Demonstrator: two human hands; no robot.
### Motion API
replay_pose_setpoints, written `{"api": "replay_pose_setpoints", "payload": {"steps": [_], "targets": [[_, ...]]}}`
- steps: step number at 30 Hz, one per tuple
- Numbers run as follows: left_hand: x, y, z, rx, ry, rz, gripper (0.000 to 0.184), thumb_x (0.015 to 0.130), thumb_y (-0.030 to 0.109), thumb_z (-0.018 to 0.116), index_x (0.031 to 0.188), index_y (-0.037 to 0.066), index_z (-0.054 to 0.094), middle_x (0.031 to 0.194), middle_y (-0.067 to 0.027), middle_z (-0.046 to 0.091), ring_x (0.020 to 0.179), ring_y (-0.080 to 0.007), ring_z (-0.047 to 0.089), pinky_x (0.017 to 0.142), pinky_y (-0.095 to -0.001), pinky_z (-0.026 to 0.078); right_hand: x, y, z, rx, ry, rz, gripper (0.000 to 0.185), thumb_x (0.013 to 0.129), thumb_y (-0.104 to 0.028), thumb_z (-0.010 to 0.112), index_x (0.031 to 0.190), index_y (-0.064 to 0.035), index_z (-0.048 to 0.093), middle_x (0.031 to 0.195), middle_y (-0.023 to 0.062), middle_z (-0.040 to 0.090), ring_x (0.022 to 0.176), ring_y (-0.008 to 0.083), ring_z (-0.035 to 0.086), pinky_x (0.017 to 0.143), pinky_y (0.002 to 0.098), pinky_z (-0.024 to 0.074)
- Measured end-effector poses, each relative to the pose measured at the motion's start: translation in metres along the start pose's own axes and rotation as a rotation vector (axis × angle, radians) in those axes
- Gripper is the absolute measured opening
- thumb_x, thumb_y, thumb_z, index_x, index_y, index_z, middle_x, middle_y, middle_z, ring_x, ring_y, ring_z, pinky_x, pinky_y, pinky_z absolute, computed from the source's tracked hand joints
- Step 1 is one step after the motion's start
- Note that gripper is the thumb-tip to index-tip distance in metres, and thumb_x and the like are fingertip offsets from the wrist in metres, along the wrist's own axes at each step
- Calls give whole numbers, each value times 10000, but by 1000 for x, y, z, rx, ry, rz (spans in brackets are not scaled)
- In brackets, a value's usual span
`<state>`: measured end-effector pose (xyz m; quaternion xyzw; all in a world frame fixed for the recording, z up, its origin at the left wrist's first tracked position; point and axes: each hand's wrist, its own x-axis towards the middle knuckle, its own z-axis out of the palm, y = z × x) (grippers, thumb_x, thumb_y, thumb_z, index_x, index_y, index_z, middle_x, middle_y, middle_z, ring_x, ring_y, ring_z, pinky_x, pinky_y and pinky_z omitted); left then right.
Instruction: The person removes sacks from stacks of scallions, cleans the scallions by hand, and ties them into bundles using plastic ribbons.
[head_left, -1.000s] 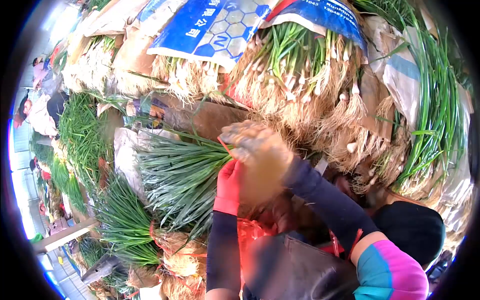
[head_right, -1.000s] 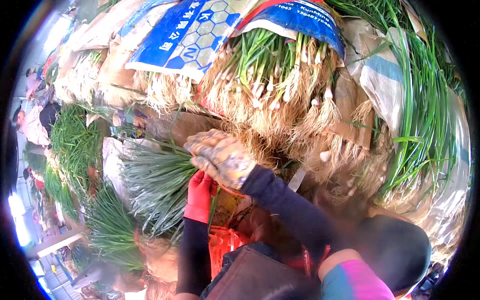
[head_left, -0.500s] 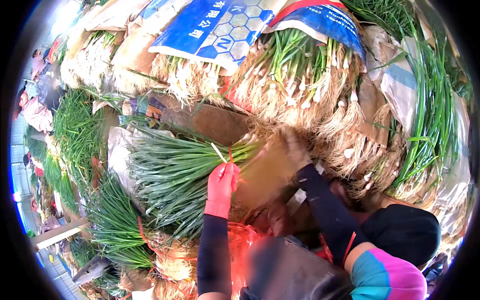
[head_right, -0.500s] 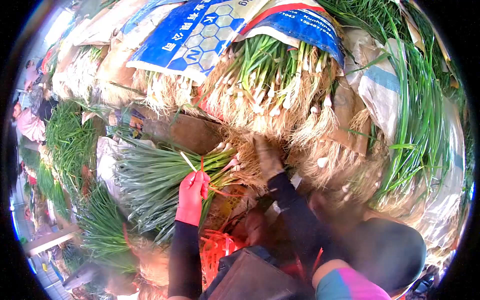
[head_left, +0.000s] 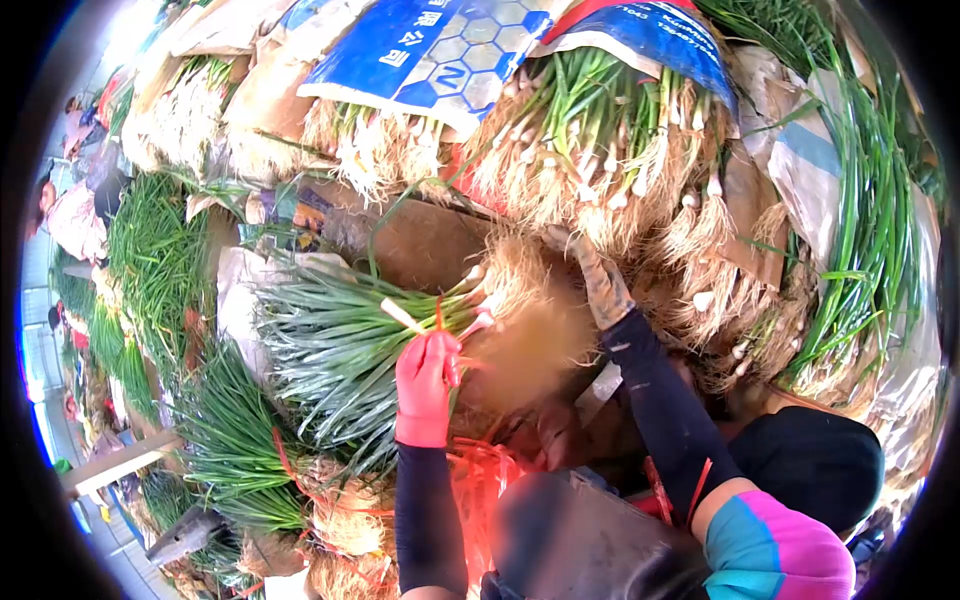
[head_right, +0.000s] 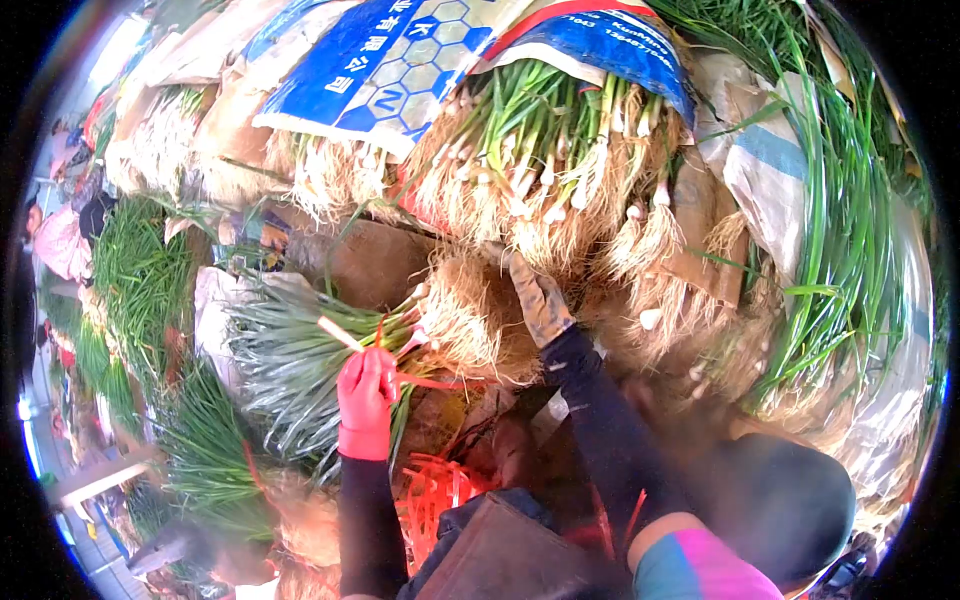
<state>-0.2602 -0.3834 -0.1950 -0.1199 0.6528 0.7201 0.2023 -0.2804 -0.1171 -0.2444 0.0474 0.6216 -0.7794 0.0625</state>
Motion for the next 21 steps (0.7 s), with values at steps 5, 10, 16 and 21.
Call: {"api": "replay_pose_setpoints", "payload": {"steps": [5,10,16,21], "targets": [[29,20,-6,1116,-221,189,181,858,185,505,791,57,613,605,-16,540,505,-118,499,484,-274,393,-2,-35,45,-416,38,-245,300,892,-199,548,1155,-61,589,1101,120,626,1008,243,603,876,326,472],[19,-1,43,2128,-160,834,136,701,193,545,705,164,678,577,-15,573,552,-225,556,492,-389,345,56,-41,88,-954,-303,-174,466,881,-472,472,944,-55,670,924,138,653,904,291,611,813,362,472],[31,1,66,1778,-491,77,401,860,250,446,1199,66,559,1259,-104,534,1125,-307,520,847,-533,433,88,-43,148,-1227,-1180,164,585,719,-570,624,914,-21,674,916,153,659,895,281,618,807,373,466],[19,-52,42,1655,-355,380,414,860,253,417,1218,58,488,1288,-115,461,1209,-292,407,1000,-452,312,64,-63,191,-1707,-1208,203,407,661,-296,742,997,-75,680,1004,73,673,941,230,633,782,366,504]]}}
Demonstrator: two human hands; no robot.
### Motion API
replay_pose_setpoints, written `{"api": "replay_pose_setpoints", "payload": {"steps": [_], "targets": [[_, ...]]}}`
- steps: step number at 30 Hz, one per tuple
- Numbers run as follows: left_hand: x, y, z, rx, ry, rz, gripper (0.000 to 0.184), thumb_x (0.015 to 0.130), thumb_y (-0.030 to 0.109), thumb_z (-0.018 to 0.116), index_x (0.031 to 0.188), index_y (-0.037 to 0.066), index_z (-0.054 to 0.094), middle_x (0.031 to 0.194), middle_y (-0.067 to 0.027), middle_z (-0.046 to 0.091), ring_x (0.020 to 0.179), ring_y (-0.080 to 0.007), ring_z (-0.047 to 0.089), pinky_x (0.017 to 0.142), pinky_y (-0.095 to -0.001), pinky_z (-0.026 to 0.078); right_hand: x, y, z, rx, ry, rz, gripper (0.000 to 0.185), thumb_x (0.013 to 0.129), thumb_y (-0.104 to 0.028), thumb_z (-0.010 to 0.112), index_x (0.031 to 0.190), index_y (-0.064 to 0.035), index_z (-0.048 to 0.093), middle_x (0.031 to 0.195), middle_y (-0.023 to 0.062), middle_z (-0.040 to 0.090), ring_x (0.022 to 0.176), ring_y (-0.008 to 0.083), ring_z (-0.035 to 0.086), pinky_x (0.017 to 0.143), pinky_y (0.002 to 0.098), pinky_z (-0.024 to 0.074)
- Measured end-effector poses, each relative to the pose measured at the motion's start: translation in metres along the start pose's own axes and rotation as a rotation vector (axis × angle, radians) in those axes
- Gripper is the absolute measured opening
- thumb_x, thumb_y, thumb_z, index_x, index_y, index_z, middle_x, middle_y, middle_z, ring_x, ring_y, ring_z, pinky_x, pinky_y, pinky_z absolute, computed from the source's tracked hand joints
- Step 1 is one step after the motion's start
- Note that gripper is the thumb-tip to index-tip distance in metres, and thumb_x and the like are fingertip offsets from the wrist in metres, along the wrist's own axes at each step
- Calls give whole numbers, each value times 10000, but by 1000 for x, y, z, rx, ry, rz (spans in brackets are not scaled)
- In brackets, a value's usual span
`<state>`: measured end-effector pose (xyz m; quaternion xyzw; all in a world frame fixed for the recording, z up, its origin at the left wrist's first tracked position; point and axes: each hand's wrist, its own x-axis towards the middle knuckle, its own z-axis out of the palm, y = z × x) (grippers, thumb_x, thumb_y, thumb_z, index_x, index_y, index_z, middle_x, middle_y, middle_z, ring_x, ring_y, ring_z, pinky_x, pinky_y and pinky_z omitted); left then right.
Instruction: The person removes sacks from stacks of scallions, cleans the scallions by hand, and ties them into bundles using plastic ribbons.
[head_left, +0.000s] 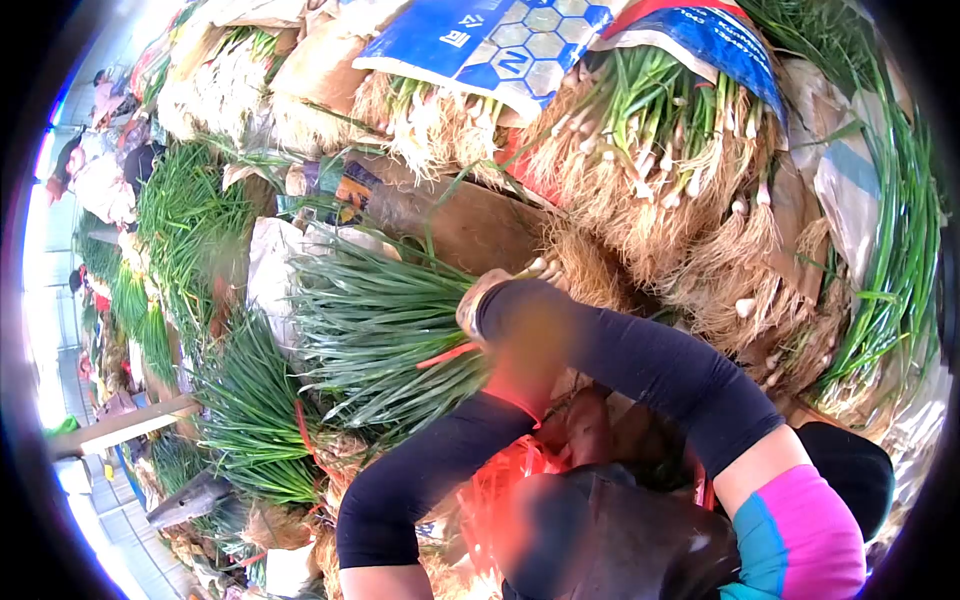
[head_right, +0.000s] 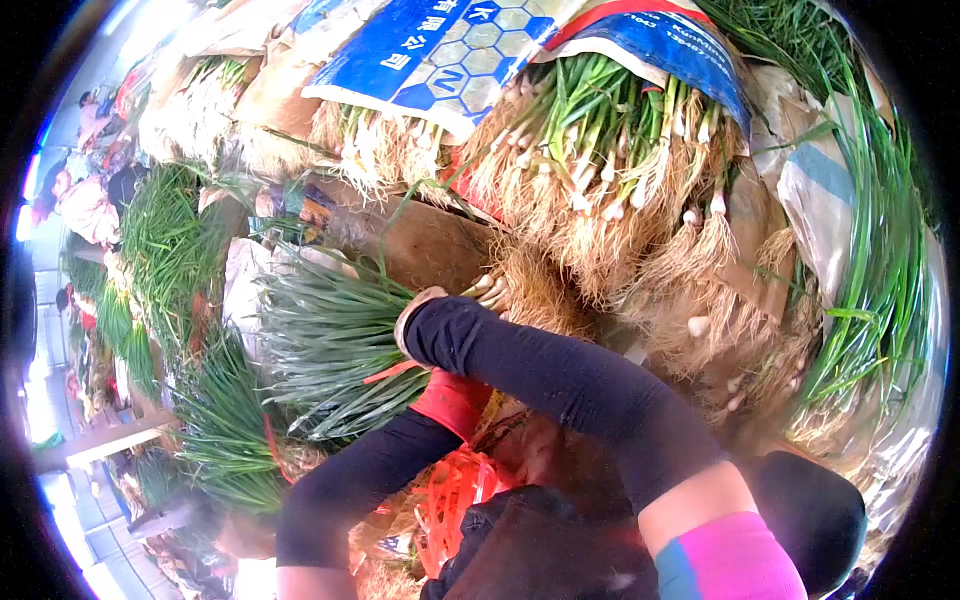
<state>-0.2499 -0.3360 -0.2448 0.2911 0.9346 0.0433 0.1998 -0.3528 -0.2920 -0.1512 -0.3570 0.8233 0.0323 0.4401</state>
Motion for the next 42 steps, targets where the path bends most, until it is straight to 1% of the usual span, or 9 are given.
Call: {"api": "replay_pose_setpoints", "payload": {"steps": [4,7,10,18,26,29,31,35,42], "targets": [[-3,4,-66,47,43,54,292,821,233,484,1009,67,633,1018,-103,614,955,-284,563,807,-416,411,42,43,27,348,417,-347,302,652,-287,651,851,-63,695,831,125,672,818,265,644,722,382,500],[1,-30,-71,-131,-11,-6,246,842,201,516,951,32,657,798,-95,647,697,-204,622,543,-317,444,59,89,52,877,467,-170,325,722,-369,624,805,-62,692,746,119,662,734,271,635,692,368,492],[8,-50,-60,-1521,-94,-513,282,916,248,488,1034,27,618,771,-61,637,686,-153,609,529,-279,435,76,109,89,1189,428,-168,317,835,-372,593,828,-73,697,708,66,647,634,170,583,604,316,468],[12,-43,-38,-2194,176,-606,217,943,287,469,1082,143,552,1171,-25,590,881,-174,607,543,-209,436,75,109,96,1753,529,264,271,862,-305,591,897,-51,680,743,69,644,635,172,594,629,297,488],[23,-49,-14,-2229,256,-590,248,918,242,527,1059,49,592,960,-46,640,659,-132,567,537,-223,435,7,96,141,1163,933,-473,246,828,-269,654,916,-39,658,862,103,645,811,217,624,750,333,494],[24,-44,-20,-2168,256,-641,230,915,214,531,1046,34,586,946,-64,636,668,-144,580,551,-254,457,-45,100,94,1260,795,-138,344,853,-242,592,1167,-102,583,1131,139,587,1064,229,563,888,345,456],[27,-45,-13,-2184,272,-651,208,913,175,524,1045,24,577,944,-83,634,703,-166,594,580,-286,478,-28,94,79,832,997,20,333,839,-408,575,953,-108,666,848,98,642,874,263,623,802,331,490],[26,-42,-12,-2179,341,-689,179,903,106,503,1047,15,559,960,-107,630,774,-215,616,640,-340,505,9,74,75,884,716,29,337,783,-420,569,948,-148,679,1003,81,641,1007,260,580,876,343,451],[7,-42,-34,-2095,295,-649,308,915,175,503,1178,19,540,1040,-73,634,888,-192,620,702,-269,480,37,62,122,758,1237,220,182,743,-253,581,806,-114,680,824,103,616,797,300,600,716,390,488]]}}
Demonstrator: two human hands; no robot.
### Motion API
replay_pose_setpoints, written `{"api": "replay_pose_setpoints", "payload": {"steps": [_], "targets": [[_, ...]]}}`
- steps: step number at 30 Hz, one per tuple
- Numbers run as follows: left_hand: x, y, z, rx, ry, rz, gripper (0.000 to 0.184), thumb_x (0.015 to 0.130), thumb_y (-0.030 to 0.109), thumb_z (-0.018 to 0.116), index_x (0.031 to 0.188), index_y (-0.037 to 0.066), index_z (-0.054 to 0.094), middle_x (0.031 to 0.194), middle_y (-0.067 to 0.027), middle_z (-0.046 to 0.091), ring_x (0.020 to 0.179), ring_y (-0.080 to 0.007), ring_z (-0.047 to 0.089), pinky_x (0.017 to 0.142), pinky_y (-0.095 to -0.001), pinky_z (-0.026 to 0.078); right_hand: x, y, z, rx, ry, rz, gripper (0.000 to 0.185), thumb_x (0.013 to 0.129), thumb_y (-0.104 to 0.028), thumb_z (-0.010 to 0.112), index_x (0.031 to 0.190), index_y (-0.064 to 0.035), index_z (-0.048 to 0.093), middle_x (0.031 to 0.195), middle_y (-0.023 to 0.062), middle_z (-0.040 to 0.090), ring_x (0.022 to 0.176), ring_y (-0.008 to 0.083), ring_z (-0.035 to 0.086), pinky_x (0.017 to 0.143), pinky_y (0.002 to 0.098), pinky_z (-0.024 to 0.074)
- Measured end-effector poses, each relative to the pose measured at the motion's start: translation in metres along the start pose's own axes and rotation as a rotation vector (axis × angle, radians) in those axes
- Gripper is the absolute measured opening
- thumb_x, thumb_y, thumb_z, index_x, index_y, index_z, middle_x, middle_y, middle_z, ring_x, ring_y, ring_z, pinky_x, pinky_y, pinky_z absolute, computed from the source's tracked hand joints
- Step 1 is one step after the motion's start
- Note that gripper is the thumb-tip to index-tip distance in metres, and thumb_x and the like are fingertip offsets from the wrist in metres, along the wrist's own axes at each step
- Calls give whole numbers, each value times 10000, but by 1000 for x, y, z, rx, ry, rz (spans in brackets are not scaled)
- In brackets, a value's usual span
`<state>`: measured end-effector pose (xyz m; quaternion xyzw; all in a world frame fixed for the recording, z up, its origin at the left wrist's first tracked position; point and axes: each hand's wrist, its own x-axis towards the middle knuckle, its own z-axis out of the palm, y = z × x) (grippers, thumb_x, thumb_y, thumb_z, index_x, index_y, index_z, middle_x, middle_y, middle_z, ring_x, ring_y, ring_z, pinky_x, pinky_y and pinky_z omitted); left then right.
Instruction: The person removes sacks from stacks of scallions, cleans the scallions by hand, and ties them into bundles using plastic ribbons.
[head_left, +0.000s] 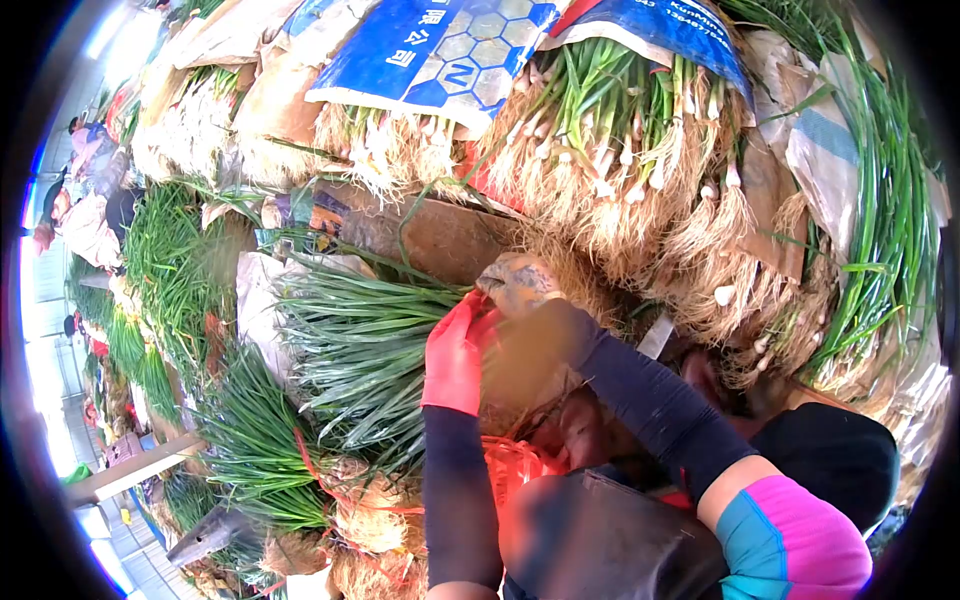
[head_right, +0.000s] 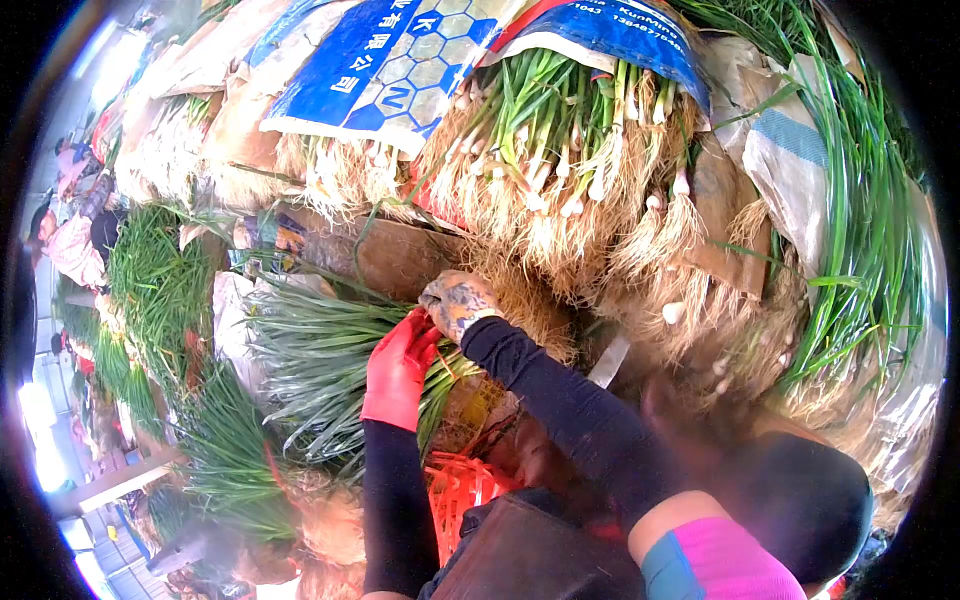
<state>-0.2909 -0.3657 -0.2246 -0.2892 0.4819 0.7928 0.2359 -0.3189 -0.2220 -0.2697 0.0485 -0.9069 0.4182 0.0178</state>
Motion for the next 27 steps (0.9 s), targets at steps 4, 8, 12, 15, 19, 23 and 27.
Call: {"api": "replay_pose_setpoints", "payload": {"steps": [4,8,12,15,19,23,27], "targets": [[-1,-13,12,299,145,175,261,889,132,551,1121,23,597,1035,-64,641,860,-137,623,659,-209,458,-11,4,3,-102,35,53,123,720,-205,606,775,-114,667,778,91,593,774,286,601,696,379,492],[5,-4,2,-10,39,152,251,856,57,573,1099,2,605,903,-80,651,738,-116,614,583,-185,441,-15,15,7,27,16,-23,107,738,-189,598,800,-132,664,793,89,592,773,287,599,694,384,491],[15,32,-3,1089,16,612,272,818,48,578,1083,84,626,828,-100,637,679,-230,594,581,-329,459,-10,21,17,122,66,4,132,805,-214,565,814,-120,657,810,98,593,763,290,598,687,394,488],[53,49,-13,1778,-27,997,197,762,73,580,948,78,643,843,-148,607,768,-359,569,681,-426,462,-12,3,2,-115,-31,-53,156,824,-241,551,832,-118,647,820,91,591,763,289,599,679,392,489],[86,35,-28,1591,-159,903,100,750,99,591,806,32,637,841,-155,599,828,-359,563,714,-429,456,2,-13,-6,-235,-80,-127,179,835,-252,520,888,-123,632,844,72,592,787,272,609,684,385,496],[87,38,-35,1446,-162,790,116,754,78,600,842,12,633,925,-158,621,891,-349,567,765,-390,464,44,-30,-5,-451,-306,-129,161,803,-197,526,835,-116,661,867,90,645,772,298,639,647,383,515],[84,39,-39,1106,-224,777,115,794,73,586,861,-7,634,958,-106,646,856,-235,592,747,-320,468,64,5,26,-292,-299,16,209,791,-173,511,808,-44,674,831,175,647,786,314,646,661,390,520]]}}
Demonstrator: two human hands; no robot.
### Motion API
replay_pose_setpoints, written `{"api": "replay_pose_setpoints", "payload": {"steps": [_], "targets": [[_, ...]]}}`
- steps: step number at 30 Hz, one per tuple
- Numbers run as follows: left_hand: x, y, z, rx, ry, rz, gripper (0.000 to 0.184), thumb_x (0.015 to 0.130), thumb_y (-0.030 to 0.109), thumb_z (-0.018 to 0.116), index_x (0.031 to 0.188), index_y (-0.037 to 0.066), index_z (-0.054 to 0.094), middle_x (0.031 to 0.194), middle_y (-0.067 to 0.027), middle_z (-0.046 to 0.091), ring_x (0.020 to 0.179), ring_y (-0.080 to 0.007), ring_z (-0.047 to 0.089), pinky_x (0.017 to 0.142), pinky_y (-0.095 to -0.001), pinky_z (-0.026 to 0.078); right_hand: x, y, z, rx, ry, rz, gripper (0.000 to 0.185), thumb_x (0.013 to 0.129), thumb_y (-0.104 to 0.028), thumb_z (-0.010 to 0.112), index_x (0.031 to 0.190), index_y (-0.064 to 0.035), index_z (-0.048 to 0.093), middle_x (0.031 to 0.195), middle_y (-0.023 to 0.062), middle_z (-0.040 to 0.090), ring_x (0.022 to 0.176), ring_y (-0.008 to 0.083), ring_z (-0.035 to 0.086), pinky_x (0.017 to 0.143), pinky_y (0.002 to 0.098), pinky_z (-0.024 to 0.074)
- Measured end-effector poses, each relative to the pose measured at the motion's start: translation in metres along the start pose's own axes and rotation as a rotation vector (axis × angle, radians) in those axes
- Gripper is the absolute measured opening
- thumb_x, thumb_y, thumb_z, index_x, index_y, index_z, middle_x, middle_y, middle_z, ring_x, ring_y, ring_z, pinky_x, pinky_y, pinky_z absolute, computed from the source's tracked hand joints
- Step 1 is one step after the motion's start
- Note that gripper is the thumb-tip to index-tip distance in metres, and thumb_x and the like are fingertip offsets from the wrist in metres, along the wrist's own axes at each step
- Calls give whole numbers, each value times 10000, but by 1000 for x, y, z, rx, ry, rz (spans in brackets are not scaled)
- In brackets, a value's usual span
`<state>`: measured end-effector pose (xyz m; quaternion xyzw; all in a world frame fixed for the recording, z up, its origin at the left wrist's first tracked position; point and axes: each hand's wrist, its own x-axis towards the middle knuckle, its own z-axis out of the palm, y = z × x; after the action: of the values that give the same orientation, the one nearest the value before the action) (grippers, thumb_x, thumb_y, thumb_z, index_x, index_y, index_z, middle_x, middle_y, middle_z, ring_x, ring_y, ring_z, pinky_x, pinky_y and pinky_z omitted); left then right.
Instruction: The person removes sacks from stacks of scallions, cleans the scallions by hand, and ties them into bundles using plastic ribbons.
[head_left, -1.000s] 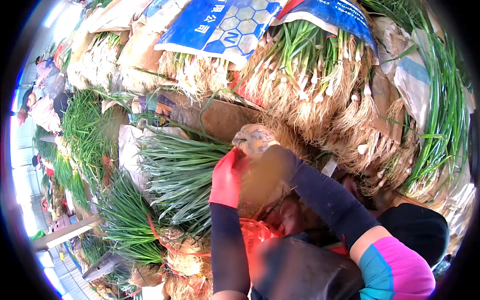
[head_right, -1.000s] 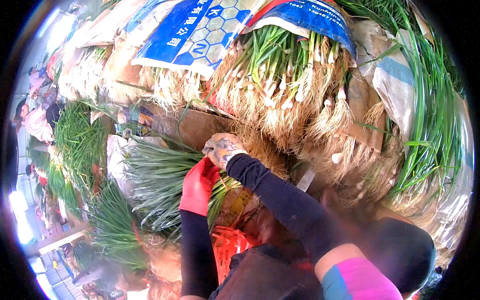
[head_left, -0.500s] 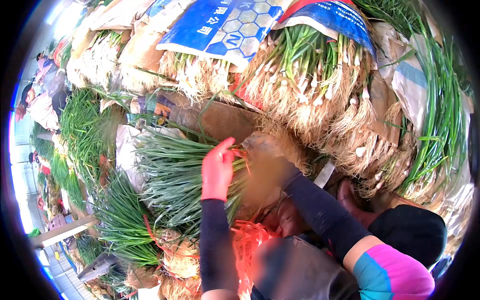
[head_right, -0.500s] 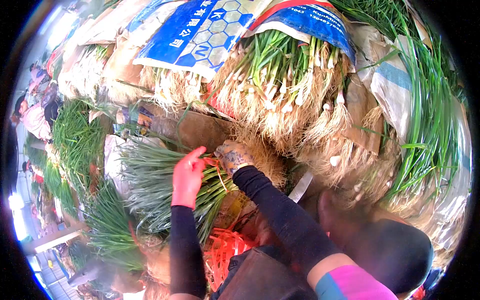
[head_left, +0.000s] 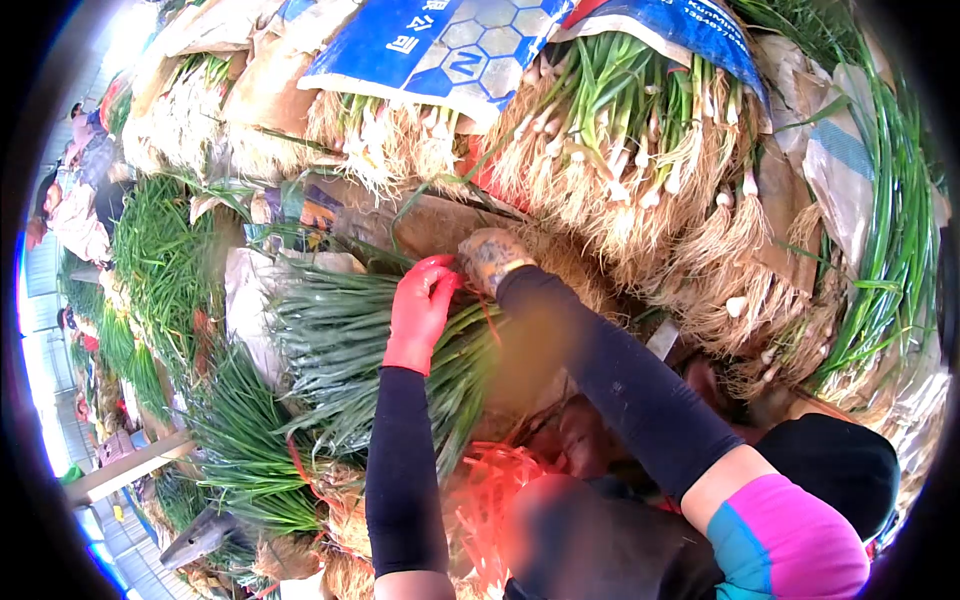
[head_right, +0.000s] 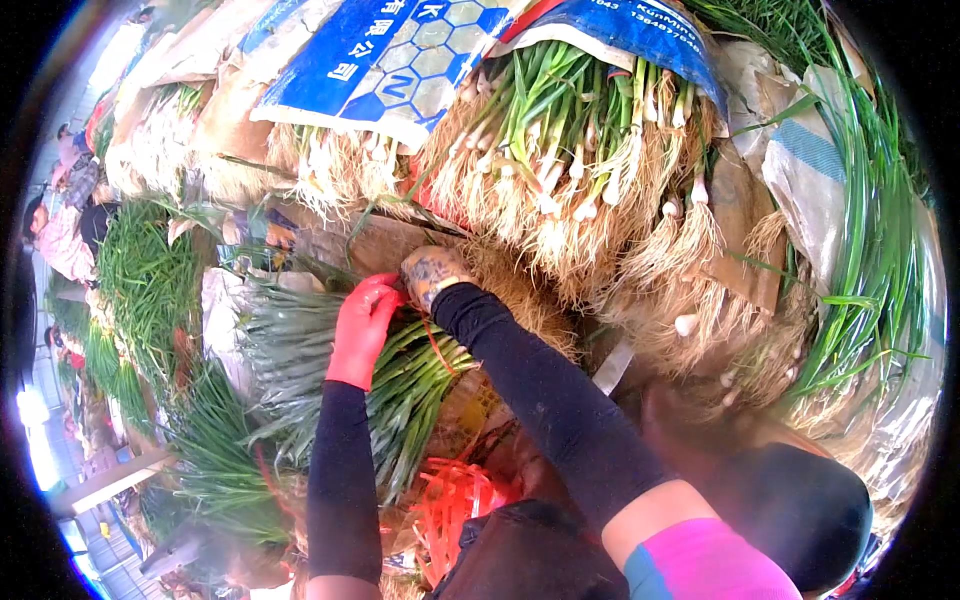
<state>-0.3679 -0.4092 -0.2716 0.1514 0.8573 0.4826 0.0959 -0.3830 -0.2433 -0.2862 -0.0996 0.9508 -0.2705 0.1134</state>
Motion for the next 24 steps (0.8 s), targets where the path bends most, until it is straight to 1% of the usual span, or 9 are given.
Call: {"api": "replay_pose_setpoints", "payload": {"steps": [4,9,12,14,17,18,20,21,24], "targets": [[-30,91,-4,-592,-63,-366,130,867,89,537,825,2,624,851,-49,604,695,-84,506,659,-208,411,4,5,0,-31,-105,16,235,824,-208,494,824,-60,677,864,158,655,798,316,642,701,393,516],[-88,102,6,-631,42,-538,398,755,282,699,1000,-18,611,1029,-118,588,934,-212,572,858,-350,451,-1,5,13,155,-107,61,268,845,-289,528,894,-69,673,875,126,666,833,304,641,737,376,511],[-92,71,24,751,25,83,740,627,376,764,1179,-35,493,1246,-165,476,1227,-329,407,1046,-454,297,-6,-5,0,547,-3,106,273,855,-291,552,858,-38,657,810,96,674,754,244,645,688,333,508],[-97,45,43,1036,-86,-38,1003,566,454,764,1331,-23,325,1415,-166,300,1347,-346,205,1107,-467,159,-20,-18,-13,1409,-202,222,323,859,-312,586,794,2,626,801,72,638,716,170,590,656,290,485],[-83,54,47,1195,-64,-70,800,738,339,564,1389,13,234,1452,-116,268,1352,-317,217,1105,-466,168,-75,-67,-36,1621,-205,187,250,861,-251,530,985,-33,534,987,91,562,852,206,567,736,324,481],[-75,65,46,1209,-35,-65,690,826,276,466,1411,27,198,1461,-93,264,1355,-304,222,1104,-466,171,-95,-86,-43,1589,-196,141,264,862,-230,511,1049,-45,503,1049,98,536,897,218,560,762,335,480],[-75,54,45,986,-113,-140,1042,634,556,662,1413,36,205,1475,-111,223,1368,-328,151,1109,-491,102,-126,-113,-60,1441,-193,18,337,863,-190,474,1176,-68,442,1173,110,485,988,242,545,815,357,477],[-81,38,50,1043,-61,-90,833,735,402,540,1409,34,217,1465,-103,250,1361,-328,183,1104,-495,129,-130,-117,-75,1321,-191,-53,389,863,-169,455,1240,-80,412,1234,117,460,1033,254,538,842,368,476],[-89,11,62,1099,10,-51,707,778,273,478,1400,34,240,1454,-105,272,1349,-334,220,1096,-500,156,-87,-87,-132,-11,-260,-168,531,853,-80,390,1378,-136,334,1401,116,368,1171,285,498,911,385,466]]}}
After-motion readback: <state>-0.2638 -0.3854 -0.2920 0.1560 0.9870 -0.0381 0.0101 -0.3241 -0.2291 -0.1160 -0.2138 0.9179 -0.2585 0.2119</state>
